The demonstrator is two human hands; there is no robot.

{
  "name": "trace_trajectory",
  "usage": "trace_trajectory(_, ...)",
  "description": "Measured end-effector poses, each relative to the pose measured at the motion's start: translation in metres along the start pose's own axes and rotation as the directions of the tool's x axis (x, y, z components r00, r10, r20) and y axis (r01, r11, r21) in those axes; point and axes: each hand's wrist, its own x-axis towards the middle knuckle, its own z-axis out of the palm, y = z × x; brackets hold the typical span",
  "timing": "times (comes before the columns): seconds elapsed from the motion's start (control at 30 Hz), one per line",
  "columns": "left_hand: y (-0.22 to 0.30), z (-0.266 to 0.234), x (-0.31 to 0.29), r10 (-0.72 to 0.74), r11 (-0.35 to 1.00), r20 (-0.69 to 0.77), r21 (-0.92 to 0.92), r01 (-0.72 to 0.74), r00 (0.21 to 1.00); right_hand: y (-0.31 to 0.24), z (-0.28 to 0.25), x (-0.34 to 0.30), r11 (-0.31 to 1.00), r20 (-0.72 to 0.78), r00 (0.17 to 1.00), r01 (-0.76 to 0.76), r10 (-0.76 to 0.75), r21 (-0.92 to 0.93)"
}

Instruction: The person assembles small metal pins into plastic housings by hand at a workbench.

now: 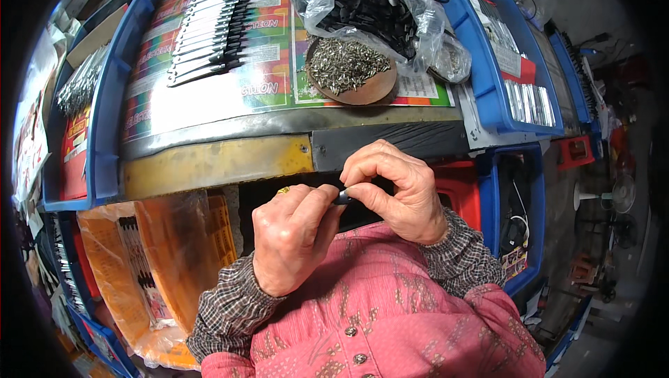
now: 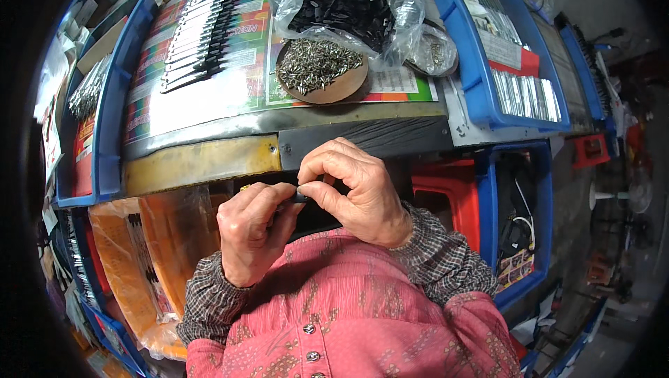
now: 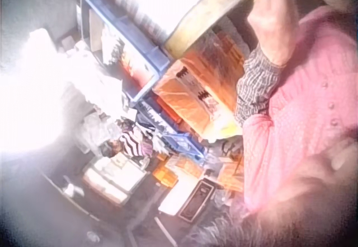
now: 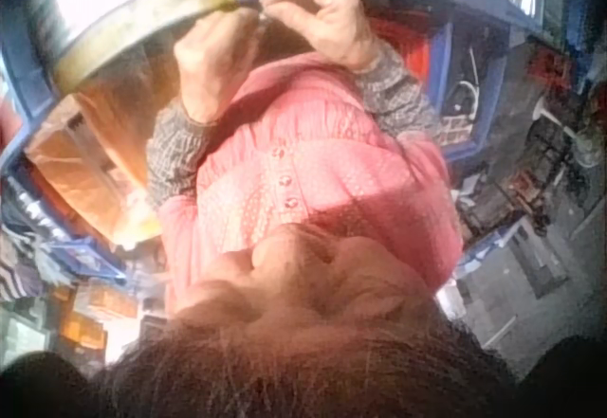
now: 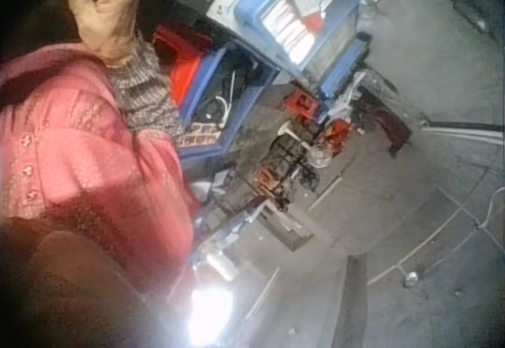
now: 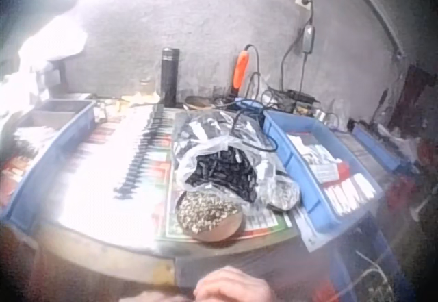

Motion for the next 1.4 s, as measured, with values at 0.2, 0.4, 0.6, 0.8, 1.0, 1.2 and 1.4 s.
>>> trace_trajectory(0.2,-0.001,0.002,-0.001,0.032,0.999,-0.009,0.004,-0.032,0.999,-0.006,0.002,-0.005,0.987,0.0,0.989,-0.147,0.148,0.07)
trace_trajectory(0.4,-0.005,0.003,0.0,0.098,0.992,-0.023,0.081,-0.096,0.995,-0.002,0.006,-0.004,0.984,-0.043,0.997,0.063,-0.071,-0.165)
trace_trajectory(0.6,-0.009,0.006,0.0,0.122,0.989,-0.039,0.088,-0.118,0.992,0.004,0.008,-0.009,0.895,-0.013,0.953,0.281,-0.304,-0.348)
trace_trajectory(0.8,-0.01,0.012,-0.002,0.172,0.982,-0.093,0.099,-0.163,0.981,0.004,0.005,-0.014,0.825,0.048,0.923,0.365,-0.383,-0.431)
trace_trajectory(1.0,-0.013,0.018,-0.002,0.183,0.981,-0.107,0.092,-0.173,0.977,0.007,0.005,-0.02,0.791,0.07,0.912,0.387,-0.404,-0.475)
trace_trajectory(1.2,-0.014,0.019,-0.001,0.187,0.978,-0.098,0.107,-0.177,0.977,0.009,0.009,-0.019,0.821,0.02,0.926,0.343,-0.376,-0.456)
trace_trajectory(1.4,-0.008,0.019,0.001,0.179,0.981,-0.097,0.094,-0.17,0.979,0.002,0.0,-0.016,0.962,-0.024,0.995,0.088,-0.097,-0.257)
